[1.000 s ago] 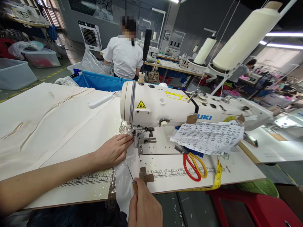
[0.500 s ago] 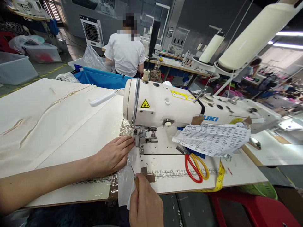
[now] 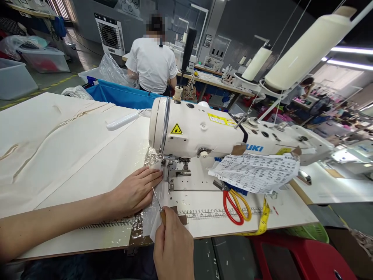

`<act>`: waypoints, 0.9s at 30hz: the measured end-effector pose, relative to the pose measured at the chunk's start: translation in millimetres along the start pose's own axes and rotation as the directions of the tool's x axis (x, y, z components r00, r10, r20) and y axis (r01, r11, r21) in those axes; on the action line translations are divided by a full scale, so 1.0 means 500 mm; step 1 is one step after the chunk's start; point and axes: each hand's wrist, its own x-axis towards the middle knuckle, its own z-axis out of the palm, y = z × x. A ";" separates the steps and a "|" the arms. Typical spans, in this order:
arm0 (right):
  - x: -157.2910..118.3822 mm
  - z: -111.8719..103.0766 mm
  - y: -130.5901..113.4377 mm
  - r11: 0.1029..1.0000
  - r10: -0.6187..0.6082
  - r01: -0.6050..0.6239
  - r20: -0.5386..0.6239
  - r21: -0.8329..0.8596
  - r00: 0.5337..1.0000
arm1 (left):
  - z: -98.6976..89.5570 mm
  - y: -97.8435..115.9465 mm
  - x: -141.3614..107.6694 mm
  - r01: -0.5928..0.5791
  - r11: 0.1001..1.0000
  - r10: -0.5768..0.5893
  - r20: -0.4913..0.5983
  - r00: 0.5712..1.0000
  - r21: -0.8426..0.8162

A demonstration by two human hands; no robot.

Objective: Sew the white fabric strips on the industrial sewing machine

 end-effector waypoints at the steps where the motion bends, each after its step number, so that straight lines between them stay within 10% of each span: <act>1: 0.005 0.000 -0.003 1.000 0.004 -0.004 -0.013 -0.002 1.000 | 0.002 -0.003 0.001 0.004 1.000 -0.004 0.001 1.000 0.008; 19: 0.046 0.024 -0.008 0.970 0.158 -0.166 0.057 0.180 0.986 | -0.007 -0.059 0.032 0.046 0.986 -0.045 -0.009 0.999 0.162; 27: 0.031 0.028 -0.013 0.972 0.161 -0.160 0.010 0.169 0.987 | -0.001 -0.014 0.011 -0.014 0.995 0.017 -0.034 0.999 0.100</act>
